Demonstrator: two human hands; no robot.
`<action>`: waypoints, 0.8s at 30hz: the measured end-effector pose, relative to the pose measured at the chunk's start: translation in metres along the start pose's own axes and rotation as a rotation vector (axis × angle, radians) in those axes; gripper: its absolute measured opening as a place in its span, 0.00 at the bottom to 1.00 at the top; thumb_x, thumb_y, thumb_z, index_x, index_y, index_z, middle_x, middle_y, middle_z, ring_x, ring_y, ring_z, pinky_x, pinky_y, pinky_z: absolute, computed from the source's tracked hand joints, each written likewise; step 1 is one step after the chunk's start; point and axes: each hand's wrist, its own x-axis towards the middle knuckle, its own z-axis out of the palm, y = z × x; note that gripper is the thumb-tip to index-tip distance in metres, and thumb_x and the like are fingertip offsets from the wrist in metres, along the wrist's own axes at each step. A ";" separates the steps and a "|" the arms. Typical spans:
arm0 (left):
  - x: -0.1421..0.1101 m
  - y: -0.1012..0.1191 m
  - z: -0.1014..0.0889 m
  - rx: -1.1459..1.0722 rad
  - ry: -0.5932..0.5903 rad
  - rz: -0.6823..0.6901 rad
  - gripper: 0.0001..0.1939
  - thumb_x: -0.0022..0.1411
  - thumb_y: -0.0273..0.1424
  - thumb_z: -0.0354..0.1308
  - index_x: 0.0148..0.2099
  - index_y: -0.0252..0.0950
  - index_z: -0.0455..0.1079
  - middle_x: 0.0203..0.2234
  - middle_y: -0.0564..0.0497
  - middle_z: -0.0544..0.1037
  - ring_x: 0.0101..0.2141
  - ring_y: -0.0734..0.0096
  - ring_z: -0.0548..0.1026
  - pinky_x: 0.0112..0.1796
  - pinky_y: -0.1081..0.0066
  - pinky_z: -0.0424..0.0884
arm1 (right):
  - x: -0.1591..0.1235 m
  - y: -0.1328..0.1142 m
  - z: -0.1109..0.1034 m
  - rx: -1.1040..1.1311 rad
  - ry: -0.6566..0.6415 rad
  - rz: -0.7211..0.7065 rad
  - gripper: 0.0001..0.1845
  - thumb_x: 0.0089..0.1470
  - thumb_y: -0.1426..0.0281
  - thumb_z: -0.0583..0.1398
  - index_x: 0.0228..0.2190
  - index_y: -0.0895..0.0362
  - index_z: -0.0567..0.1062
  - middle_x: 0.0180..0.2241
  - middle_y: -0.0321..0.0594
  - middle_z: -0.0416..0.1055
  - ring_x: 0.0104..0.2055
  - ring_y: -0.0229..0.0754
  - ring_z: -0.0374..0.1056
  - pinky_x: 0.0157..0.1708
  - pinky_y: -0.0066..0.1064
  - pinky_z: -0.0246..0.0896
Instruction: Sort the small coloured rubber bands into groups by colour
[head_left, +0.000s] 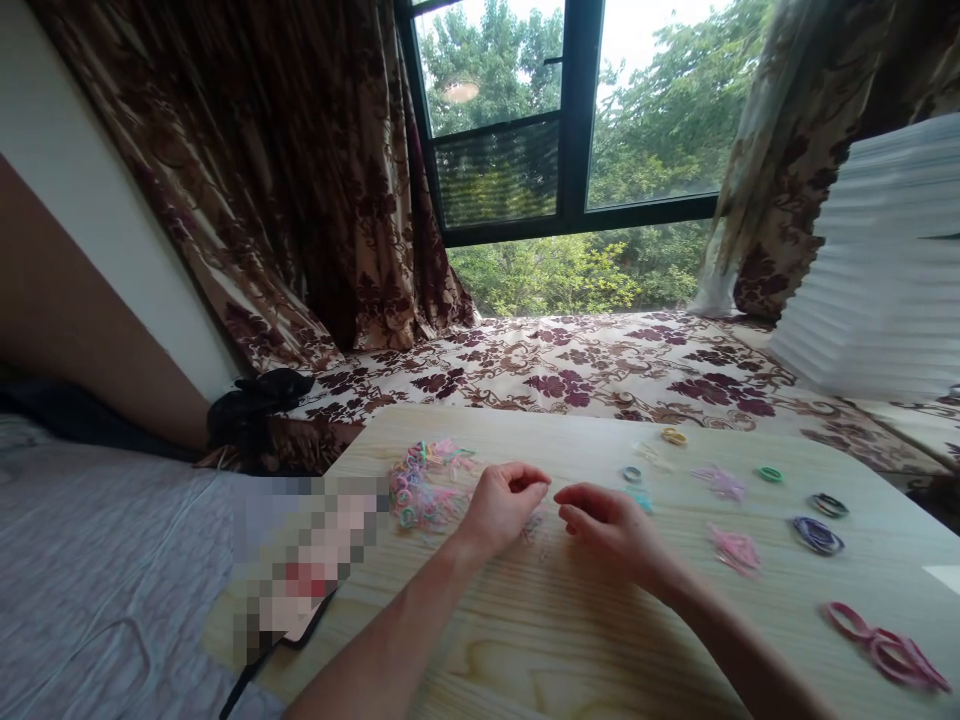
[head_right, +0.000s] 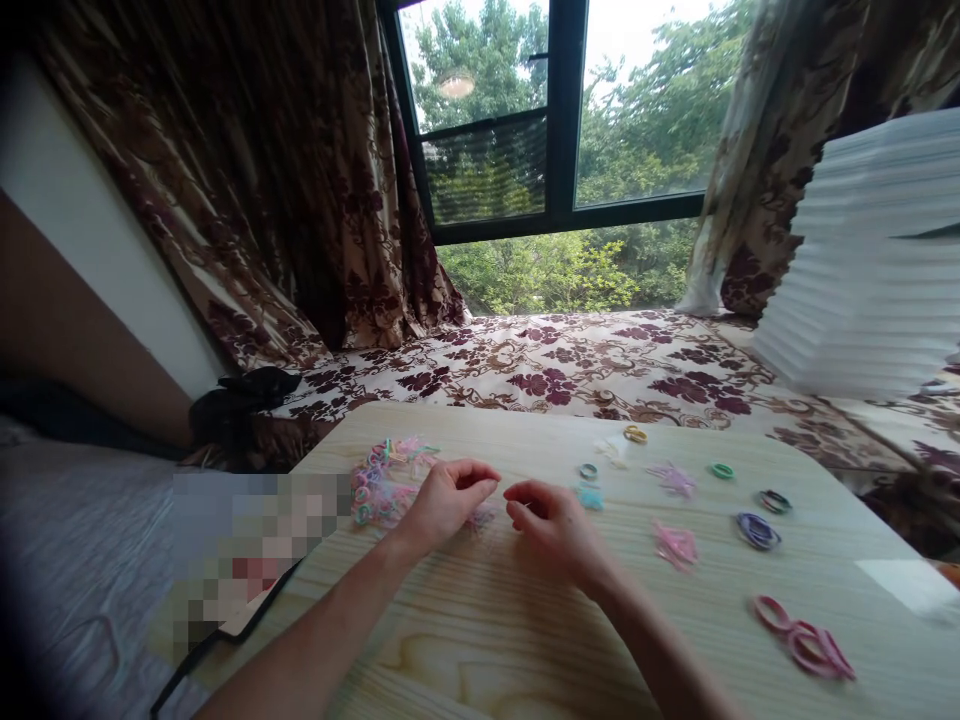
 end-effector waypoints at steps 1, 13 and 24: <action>-0.001 0.001 0.001 -0.003 0.005 0.002 0.08 0.50 0.28 0.56 0.31 0.30 0.74 0.24 0.50 0.75 0.25 0.76 0.69 0.28 0.76 0.65 | 0.000 0.002 0.001 -0.013 -0.002 -0.011 0.13 0.44 0.63 0.57 0.29 0.58 0.76 0.26 0.39 0.75 0.28 0.40 0.68 0.28 0.30 0.64; -0.005 -0.002 0.015 -0.011 0.010 0.039 0.06 0.48 0.26 0.57 0.29 0.30 0.73 0.23 0.50 0.75 0.25 0.75 0.70 0.29 0.75 0.66 | 0.000 -0.005 -0.005 -0.047 -0.040 0.015 0.16 0.44 0.58 0.57 0.21 0.58 0.75 0.17 0.34 0.67 0.20 0.34 0.59 0.20 0.26 0.55; 0.004 0.002 -0.014 0.083 0.002 -0.005 0.10 0.50 0.29 0.56 0.34 0.29 0.75 0.25 0.49 0.77 0.25 0.74 0.70 0.27 0.76 0.65 | -0.001 -0.006 -0.009 -0.005 -0.053 0.102 0.18 0.43 0.56 0.58 0.20 0.58 0.74 0.17 0.34 0.66 0.20 0.33 0.59 0.20 0.25 0.54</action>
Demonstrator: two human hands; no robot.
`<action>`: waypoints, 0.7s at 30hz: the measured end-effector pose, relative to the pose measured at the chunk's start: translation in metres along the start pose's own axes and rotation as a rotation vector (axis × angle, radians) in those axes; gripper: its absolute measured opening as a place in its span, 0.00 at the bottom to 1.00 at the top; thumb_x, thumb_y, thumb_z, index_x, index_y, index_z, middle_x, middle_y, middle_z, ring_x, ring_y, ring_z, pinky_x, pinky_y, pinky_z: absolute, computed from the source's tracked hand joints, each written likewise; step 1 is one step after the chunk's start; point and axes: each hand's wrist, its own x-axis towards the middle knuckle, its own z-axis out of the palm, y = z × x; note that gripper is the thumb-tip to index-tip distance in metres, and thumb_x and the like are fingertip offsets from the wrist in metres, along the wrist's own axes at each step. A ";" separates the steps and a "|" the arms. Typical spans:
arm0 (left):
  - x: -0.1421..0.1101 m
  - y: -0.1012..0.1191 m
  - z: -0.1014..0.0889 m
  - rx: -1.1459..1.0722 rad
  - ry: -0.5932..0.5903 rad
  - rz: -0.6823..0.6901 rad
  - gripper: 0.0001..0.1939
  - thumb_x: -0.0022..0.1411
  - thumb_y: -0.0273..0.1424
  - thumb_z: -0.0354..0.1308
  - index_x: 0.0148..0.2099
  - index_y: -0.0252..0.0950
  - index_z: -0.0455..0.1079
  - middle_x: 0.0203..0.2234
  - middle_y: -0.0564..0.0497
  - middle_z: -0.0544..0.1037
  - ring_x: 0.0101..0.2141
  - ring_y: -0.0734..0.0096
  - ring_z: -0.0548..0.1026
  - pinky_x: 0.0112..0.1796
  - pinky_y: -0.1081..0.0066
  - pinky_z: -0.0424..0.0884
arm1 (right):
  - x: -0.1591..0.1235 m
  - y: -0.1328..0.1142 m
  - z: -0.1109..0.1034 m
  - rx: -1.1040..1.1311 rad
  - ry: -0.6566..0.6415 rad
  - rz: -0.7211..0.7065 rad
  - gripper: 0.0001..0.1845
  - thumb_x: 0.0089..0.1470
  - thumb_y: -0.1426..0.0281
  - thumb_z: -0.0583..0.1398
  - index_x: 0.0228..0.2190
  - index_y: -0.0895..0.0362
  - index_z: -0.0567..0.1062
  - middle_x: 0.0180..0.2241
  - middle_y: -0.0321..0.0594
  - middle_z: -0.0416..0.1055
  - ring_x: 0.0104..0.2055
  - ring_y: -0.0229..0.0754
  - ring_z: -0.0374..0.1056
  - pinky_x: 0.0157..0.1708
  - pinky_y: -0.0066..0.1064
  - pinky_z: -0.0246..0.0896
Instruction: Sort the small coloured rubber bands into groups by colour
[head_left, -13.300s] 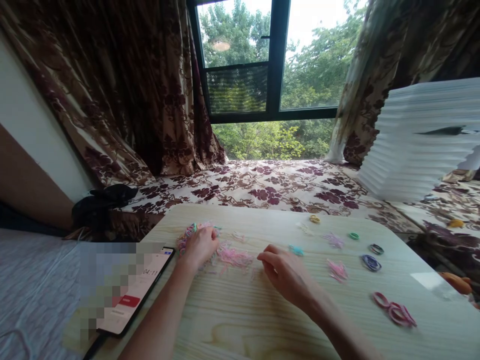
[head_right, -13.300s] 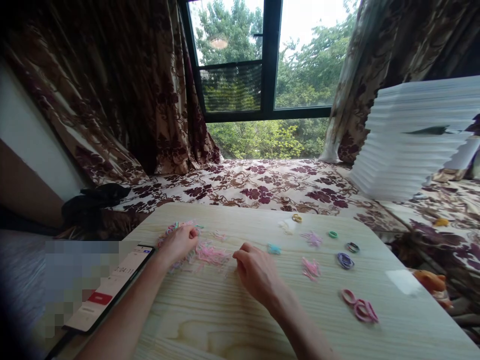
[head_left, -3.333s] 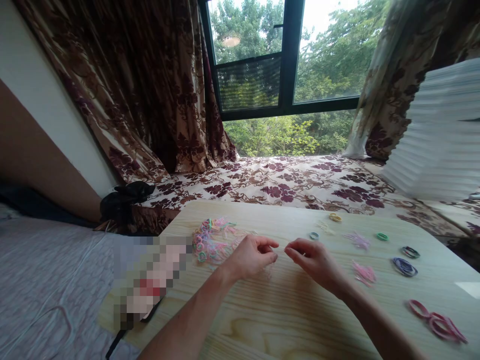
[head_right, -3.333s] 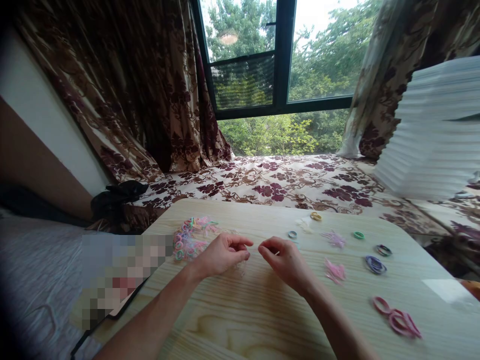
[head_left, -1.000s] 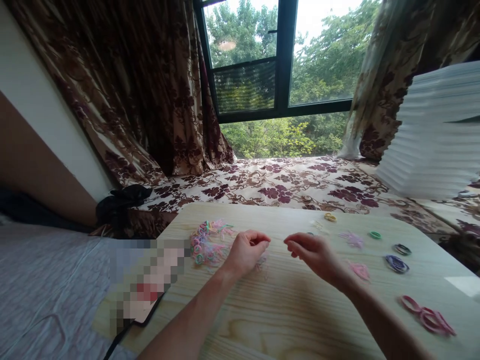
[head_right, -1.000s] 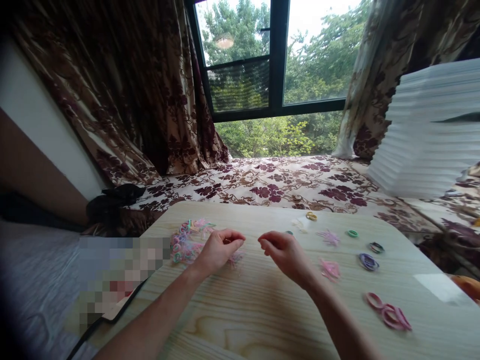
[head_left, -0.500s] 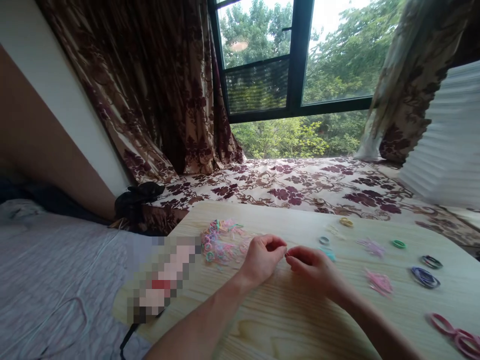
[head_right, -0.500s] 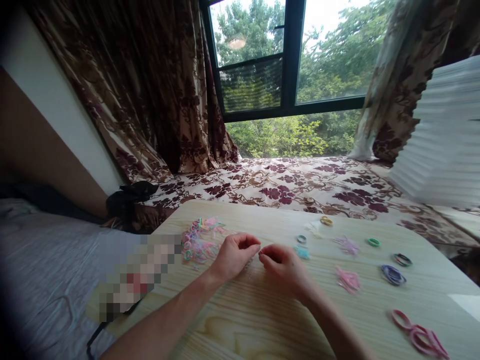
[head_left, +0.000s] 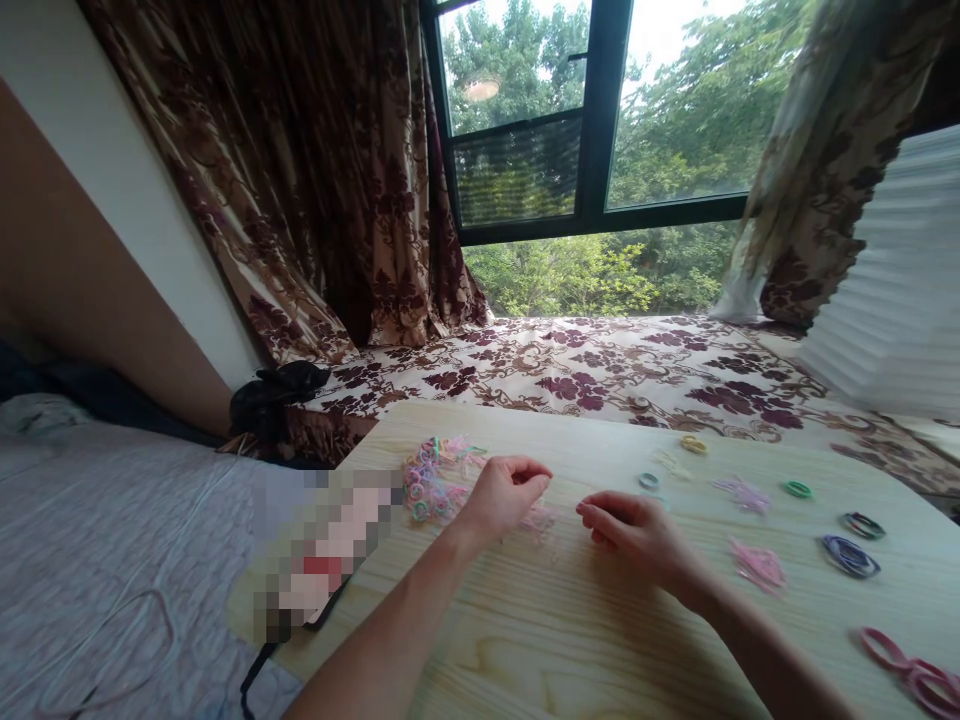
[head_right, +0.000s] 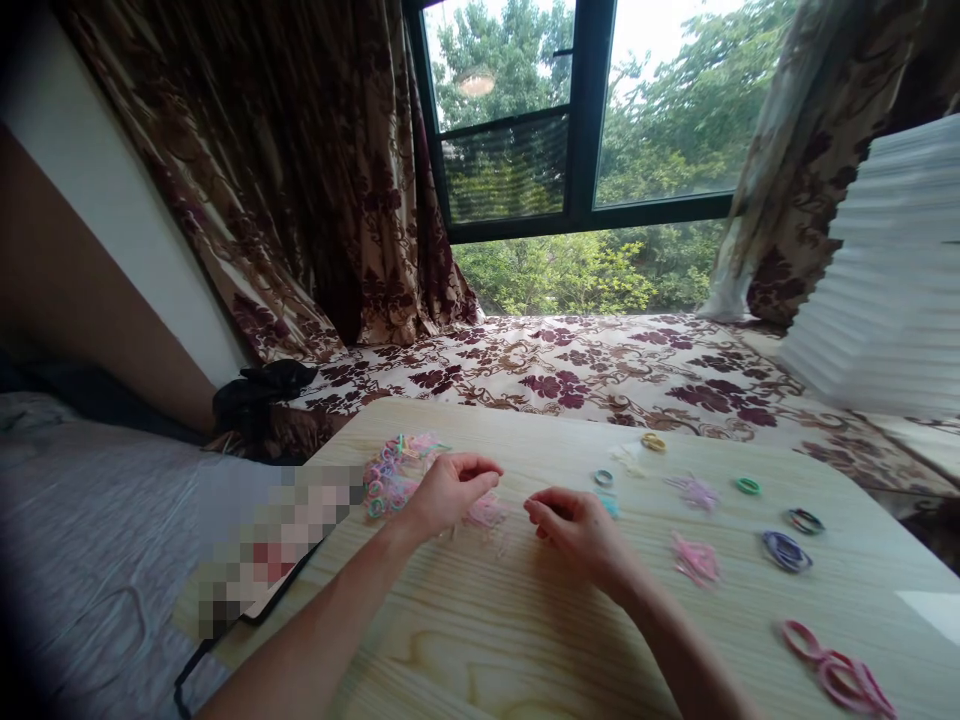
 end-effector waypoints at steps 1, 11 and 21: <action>0.000 0.000 0.000 0.009 -0.010 -0.001 0.11 0.51 0.30 0.56 0.34 0.29 0.75 0.26 0.48 0.78 0.26 0.74 0.70 0.27 0.75 0.65 | 0.000 -0.001 0.000 -0.003 -0.004 0.000 0.18 0.43 0.56 0.58 0.19 0.58 0.74 0.17 0.34 0.65 0.20 0.33 0.58 0.20 0.25 0.53; -0.012 0.010 0.006 0.155 -0.161 0.070 0.14 0.53 0.36 0.54 0.32 0.31 0.76 0.25 0.49 0.76 0.30 0.70 0.70 0.29 0.75 0.64 | -0.002 -0.002 -0.002 -0.065 -0.014 -0.010 0.17 0.45 0.59 0.57 0.17 0.58 0.72 0.13 0.30 0.60 0.17 0.31 0.52 0.18 0.24 0.47; -0.013 0.007 0.007 0.206 -0.156 0.071 0.08 0.49 0.29 0.55 0.29 0.31 0.74 0.25 0.50 0.76 0.28 0.72 0.70 0.29 0.75 0.65 | 0.000 0.004 -0.002 -0.044 -0.029 -0.046 0.14 0.44 0.61 0.58 0.25 0.59 0.78 0.16 0.33 0.66 0.20 0.32 0.56 0.19 0.24 0.50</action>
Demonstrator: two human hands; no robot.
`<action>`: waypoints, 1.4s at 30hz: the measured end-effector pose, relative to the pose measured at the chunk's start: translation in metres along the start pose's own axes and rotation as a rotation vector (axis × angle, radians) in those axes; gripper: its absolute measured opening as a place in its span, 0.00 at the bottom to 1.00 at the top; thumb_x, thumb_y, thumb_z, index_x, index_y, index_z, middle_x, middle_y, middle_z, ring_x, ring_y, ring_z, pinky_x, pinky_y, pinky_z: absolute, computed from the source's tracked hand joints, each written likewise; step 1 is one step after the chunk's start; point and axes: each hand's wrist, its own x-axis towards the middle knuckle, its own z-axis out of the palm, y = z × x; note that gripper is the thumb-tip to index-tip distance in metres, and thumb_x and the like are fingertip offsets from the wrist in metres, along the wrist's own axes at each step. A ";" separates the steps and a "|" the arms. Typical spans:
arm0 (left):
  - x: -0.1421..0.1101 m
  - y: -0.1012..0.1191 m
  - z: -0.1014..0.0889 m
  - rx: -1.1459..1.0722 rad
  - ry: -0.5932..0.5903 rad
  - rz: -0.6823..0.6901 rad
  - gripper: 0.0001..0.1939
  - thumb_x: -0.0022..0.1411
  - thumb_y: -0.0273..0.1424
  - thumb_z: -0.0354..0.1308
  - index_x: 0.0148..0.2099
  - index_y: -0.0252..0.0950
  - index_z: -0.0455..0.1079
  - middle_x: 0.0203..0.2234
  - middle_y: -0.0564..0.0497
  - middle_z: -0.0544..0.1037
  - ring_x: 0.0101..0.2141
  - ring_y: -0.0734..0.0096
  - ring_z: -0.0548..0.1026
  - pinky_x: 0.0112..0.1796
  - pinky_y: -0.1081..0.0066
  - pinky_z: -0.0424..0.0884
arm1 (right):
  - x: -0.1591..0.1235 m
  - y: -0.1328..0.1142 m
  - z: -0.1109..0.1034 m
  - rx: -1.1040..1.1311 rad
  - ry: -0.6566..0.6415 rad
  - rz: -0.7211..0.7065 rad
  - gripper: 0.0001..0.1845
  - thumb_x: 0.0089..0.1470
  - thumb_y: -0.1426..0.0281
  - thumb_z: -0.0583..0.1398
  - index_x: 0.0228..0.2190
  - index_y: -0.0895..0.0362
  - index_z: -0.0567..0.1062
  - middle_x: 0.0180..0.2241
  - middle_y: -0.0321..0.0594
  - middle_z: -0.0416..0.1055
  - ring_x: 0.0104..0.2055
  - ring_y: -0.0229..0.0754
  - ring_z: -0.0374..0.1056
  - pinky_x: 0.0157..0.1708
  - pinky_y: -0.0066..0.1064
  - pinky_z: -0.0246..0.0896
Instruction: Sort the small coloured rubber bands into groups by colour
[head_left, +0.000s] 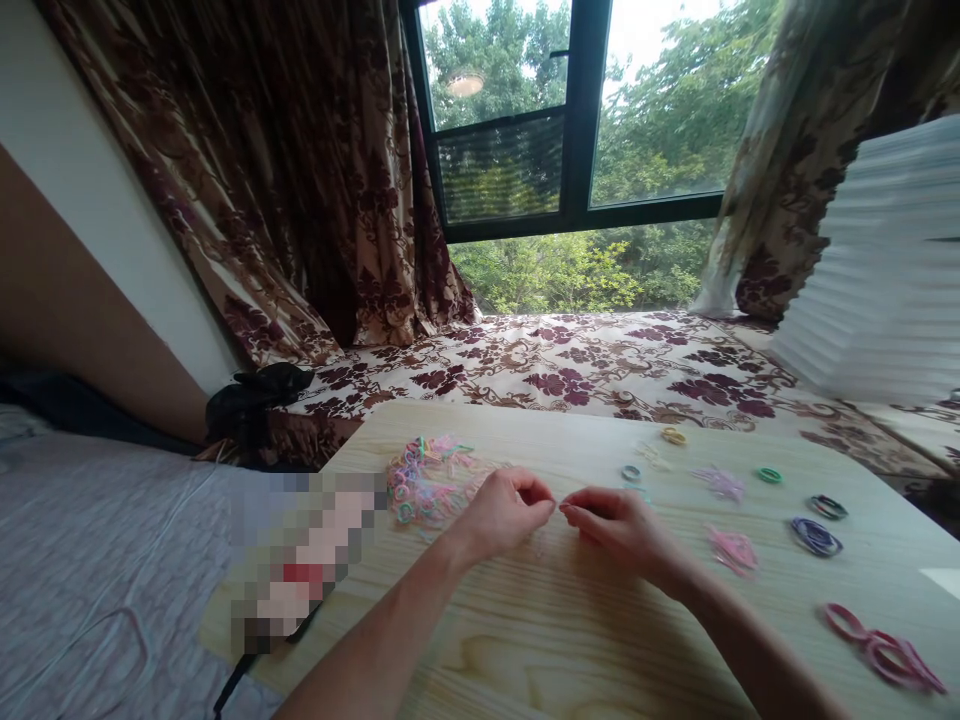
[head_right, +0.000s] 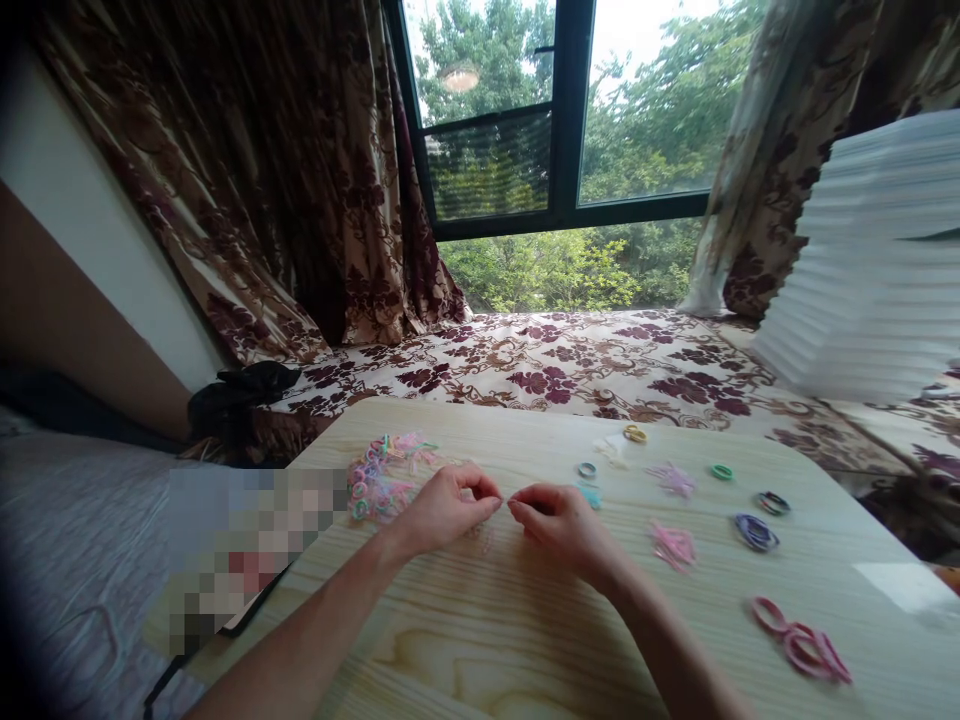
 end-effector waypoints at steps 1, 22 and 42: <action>0.000 0.000 0.000 -0.006 0.000 0.000 0.08 0.49 0.29 0.55 0.29 0.31 0.74 0.25 0.50 0.76 0.28 0.72 0.70 0.29 0.75 0.65 | 0.000 0.000 0.000 -0.002 0.005 0.000 0.14 0.44 0.62 0.58 0.25 0.59 0.78 0.17 0.33 0.67 0.20 0.33 0.56 0.19 0.24 0.51; -0.002 0.004 0.003 -0.040 0.014 0.061 0.08 0.51 0.30 0.56 0.30 0.33 0.75 0.27 0.49 0.76 0.32 0.71 0.71 0.32 0.75 0.67 | -0.004 -0.009 -0.003 0.054 0.011 0.052 0.16 0.45 0.63 0.57 0.33 0.58 0.78 0.19 0.34 0.69 0.22 0.35 0.63 0.21 0.25 0.57; 0.004 -0.006 0.003 -0.033 0.081 0.020 0.10 0.51 0.31 0.55 0.34 0.31 0.74 0.25 0.50 0.75 0.28 0.72 0.70 0.32 0.74 0.66 | -0.008 0.022 -0.101 -0.499 0.541 -0.040 0.17 0.46 0.58 0.57 0.29 0.57 0.79 0.30 0.42 0.74 0.28 0.41 0.68 0.27 0.30 0.59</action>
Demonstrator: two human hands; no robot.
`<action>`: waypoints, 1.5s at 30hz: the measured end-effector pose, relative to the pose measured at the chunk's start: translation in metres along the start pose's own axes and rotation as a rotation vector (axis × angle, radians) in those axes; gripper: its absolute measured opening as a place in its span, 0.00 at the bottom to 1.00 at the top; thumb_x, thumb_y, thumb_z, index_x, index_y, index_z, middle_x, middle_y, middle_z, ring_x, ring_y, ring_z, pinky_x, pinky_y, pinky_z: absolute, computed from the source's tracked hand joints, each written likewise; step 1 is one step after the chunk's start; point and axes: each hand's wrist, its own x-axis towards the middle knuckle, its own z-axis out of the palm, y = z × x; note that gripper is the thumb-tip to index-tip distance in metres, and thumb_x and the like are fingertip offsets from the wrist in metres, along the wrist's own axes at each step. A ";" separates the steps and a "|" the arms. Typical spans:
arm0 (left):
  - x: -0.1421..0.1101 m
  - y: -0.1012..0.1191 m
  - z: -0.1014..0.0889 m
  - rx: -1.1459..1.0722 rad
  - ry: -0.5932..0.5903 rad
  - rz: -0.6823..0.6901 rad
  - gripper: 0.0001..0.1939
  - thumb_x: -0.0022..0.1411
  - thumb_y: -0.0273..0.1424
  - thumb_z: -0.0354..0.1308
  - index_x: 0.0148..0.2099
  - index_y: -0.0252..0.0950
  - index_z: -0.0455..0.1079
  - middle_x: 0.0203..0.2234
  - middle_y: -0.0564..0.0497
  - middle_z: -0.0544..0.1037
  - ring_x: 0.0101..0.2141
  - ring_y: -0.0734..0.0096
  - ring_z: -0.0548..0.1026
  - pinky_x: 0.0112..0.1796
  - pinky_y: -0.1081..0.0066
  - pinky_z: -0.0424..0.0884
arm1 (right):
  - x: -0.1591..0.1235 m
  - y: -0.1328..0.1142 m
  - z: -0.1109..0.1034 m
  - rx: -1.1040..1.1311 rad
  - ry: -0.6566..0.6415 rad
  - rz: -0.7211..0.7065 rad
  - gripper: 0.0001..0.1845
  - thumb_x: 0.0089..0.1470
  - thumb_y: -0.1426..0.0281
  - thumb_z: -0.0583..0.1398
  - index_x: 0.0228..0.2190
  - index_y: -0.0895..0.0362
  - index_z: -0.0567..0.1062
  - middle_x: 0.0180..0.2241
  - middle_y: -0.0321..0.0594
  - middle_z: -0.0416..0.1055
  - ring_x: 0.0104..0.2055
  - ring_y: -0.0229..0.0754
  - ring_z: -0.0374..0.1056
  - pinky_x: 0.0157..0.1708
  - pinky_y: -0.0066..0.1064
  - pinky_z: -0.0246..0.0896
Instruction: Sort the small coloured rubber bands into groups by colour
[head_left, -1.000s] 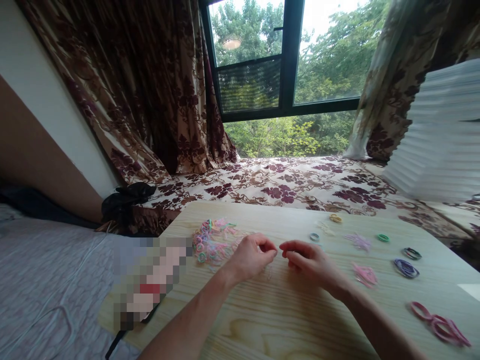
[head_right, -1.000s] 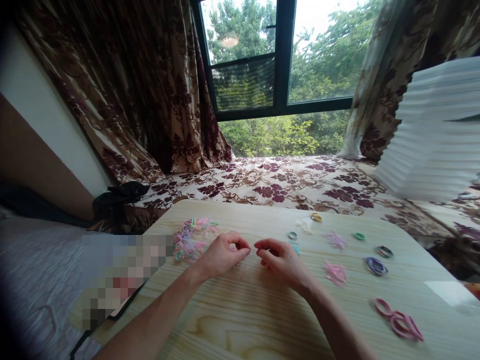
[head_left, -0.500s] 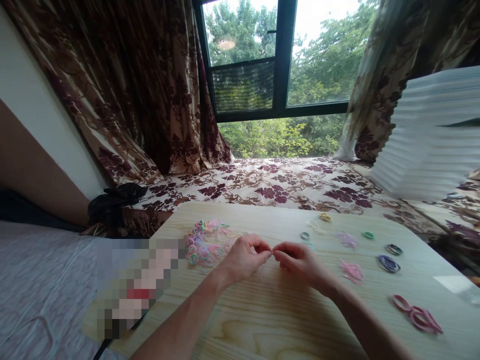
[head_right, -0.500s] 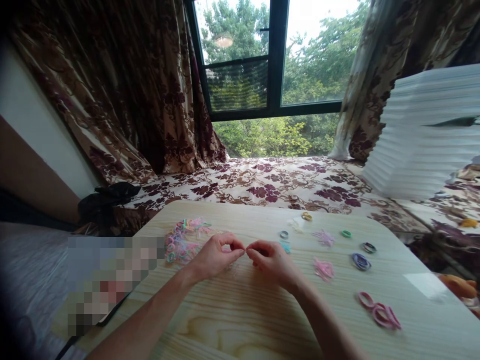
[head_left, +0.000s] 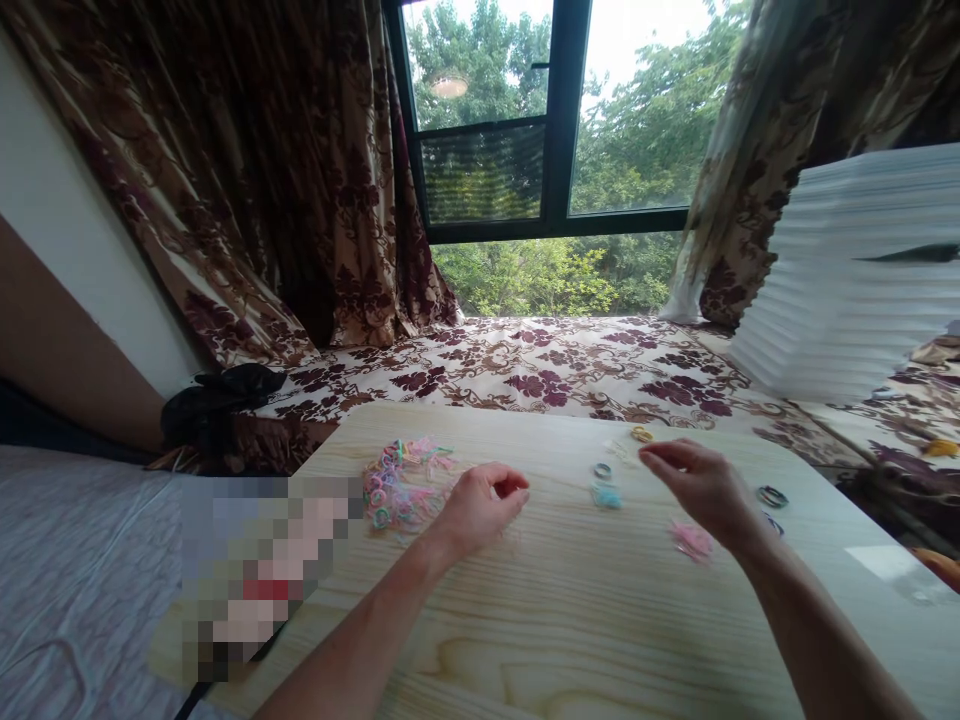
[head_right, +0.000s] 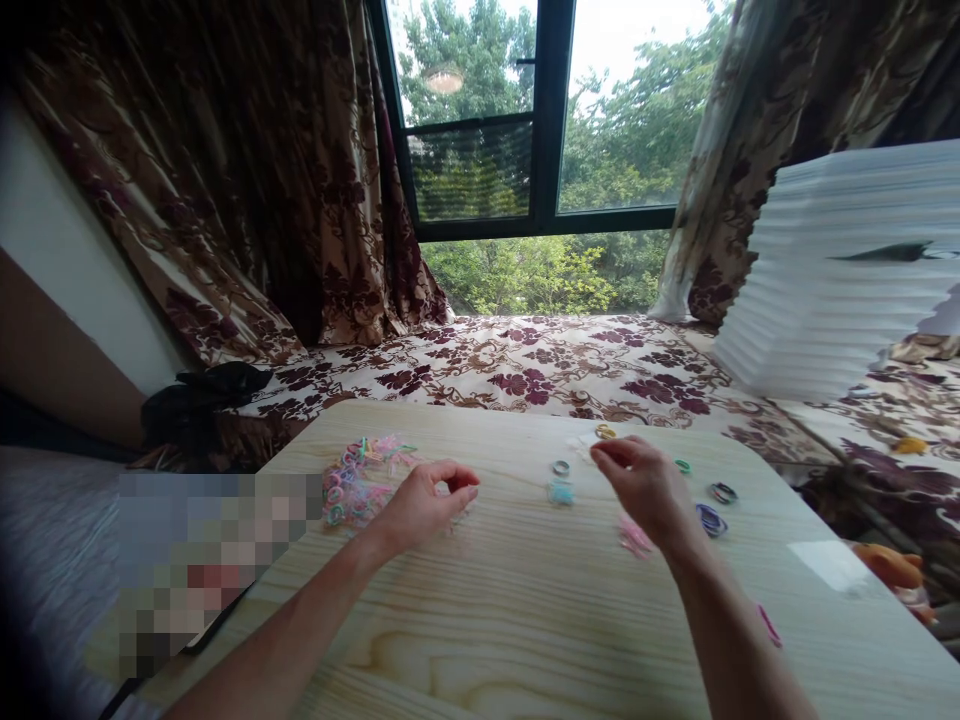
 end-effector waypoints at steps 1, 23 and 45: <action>0.000 0.000 -0.001 0.005 0.002 -0.001 0.10 0.51 0.31 0.55 0.34 0.32 0.74 0.25 0.50 0.75 0.29 0.72 0.71 0.32 0.74 0.66 | 0.002 0.009 -0.008 -0.074 0.047 0.066 0.17 0.46 0.59 0.56 0.30 0.56 0.79 0.30 0.42 0.75 0.29 0.43 0.69 0.28 0.31 0.59; 0.008 -0.010 -0.014 0.097 0.055 0.008 0.12 0.53 0.33 0.52 0.34 0.32 0.74 0.27 0.50 0.77 0.30 0.71 0.72 0.33 0.74 0.66 | 0.005 0.046 -0.030 -0.427 0.054 0.308 0.22 0.49 0.61 0.52 0.37 0.57 0.80 0.36 0.50 0.77 0.37 0.52 0.71 0.30 0.34 0.60; 0.007 -0.015 -0.019 0.200 0.058 -0.004 0.11 0.52 0.33 0.53 0.32 0.34 0.75 0.28 0.50 0.79 0.32 0.69 0.74 0.35 0.74 0.67 | -0.037 -0.054 0.059 -0.095 -0.371 -0.323 0.15 0.54 0.70 0.51 0.30 0.56 0.77 0.29 0.40 0.73 0.29 0.37 0.67 0.29 0.27 0.56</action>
